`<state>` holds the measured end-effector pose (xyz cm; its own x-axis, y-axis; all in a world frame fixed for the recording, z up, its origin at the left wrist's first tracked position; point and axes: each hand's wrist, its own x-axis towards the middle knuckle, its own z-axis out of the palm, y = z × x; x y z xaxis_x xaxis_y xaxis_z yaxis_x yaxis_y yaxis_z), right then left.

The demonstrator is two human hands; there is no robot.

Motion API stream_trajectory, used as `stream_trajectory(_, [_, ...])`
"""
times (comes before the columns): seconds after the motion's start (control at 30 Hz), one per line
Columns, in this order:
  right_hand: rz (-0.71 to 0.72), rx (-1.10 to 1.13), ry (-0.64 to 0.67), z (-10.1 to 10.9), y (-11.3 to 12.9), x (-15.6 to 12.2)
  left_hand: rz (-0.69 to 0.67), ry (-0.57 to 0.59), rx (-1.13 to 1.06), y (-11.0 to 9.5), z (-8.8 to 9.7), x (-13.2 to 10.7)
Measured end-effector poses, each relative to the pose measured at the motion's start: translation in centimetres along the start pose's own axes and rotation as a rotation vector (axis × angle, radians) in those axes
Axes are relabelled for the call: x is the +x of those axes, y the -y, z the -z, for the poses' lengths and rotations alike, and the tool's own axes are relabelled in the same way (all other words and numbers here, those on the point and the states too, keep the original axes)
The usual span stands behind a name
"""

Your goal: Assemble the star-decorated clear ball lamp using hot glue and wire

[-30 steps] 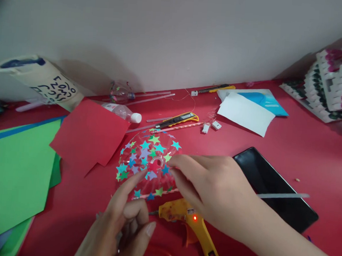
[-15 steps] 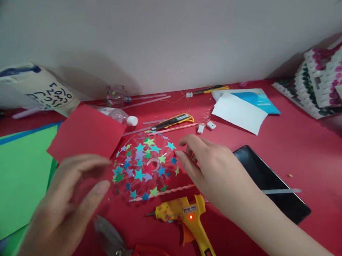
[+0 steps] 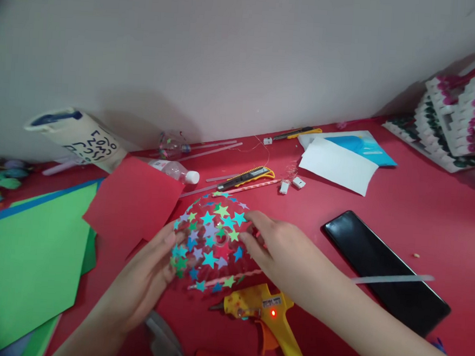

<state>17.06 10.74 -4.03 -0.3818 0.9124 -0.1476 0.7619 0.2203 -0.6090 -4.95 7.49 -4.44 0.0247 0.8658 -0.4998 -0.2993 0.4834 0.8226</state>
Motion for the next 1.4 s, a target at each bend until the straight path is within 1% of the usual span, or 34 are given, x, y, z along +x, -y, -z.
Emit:
stream_trajectory(0.1, [-0.046, 0.080, 0.039, 0.1, -0.2, 0.0, -0.008, 0.020, -0.048, -0.1, -0.2, 0.0])
stream_trajectory(0.27, [-0.086, 0.135, 0.047, 0.0, -0.5, 0.1, -0.006, 0.006, -0.039, -0.4, -1.1, -0.3])
stream_trajectory(0.33, [-0.084, 0.139, 0.044, -0.1, -0.5, 0.1, -0.012, -0.031, -0.022, -0.3, -0.9, -0.2])
stream_trajectory(0.43, [-0.085, 0.149, 0.026, -0.2, -0.5, 0.2, 0.011, -0.064, 0.009, 0.1, 0.0, 0.2])
stream_trajectory(0.53, [-0.105, 0.136, 0.041, -0.2, -0.5, 0.3, 0.033, -0.061, 0.034, 0.6, 1.0, 0.8])
stream_trajectory(0.63, [-0.103, 0.124, 0.049, -0.1, -0.4, 0.3, 0.023, -0.032, 0.011, 0.7, 1.5, 1.1])
stream_trajectory(0.77, [-0.101, 0.185, 0.016, 0.0, -0.4, 0.3, 0.020, -0.014, -0.027, 0.6, 1.3, 1.2])
stream_trajectory(0.93, [-0.097, 0.194, -0.007, -0.1, -0.5, 0.4, 0.038, -0.030, 0.013, 0.6, 1.3, 1.1])
stream_trajectory(1.03, [-0.119, 0.291, -0.021, -0.3, -0.5, 0.5, 0.040, -0.009, 0.024, 0.6, 1.4, 1.0])
stream_trajectory(1.13, [-0.133, 0.379, -0.005, -0.4, -0.5, 0.6, 0.039, -0.002, 0.036, 0.6, 1.3, 0.9])
stream_trajectory(1.3, [-0.138, 0.386, 0.029, -0.6, -0.6, 0.6, 0.031, 0.046, -0.009, 0.4, 1.0, 0.8])
stream_trajectory(1.4, [-0.125, 0.390, 0.032, -0.8, -0.8, 0.6, 0.031, 0.035, 0.009, 0.4, 1.0, 0.7])
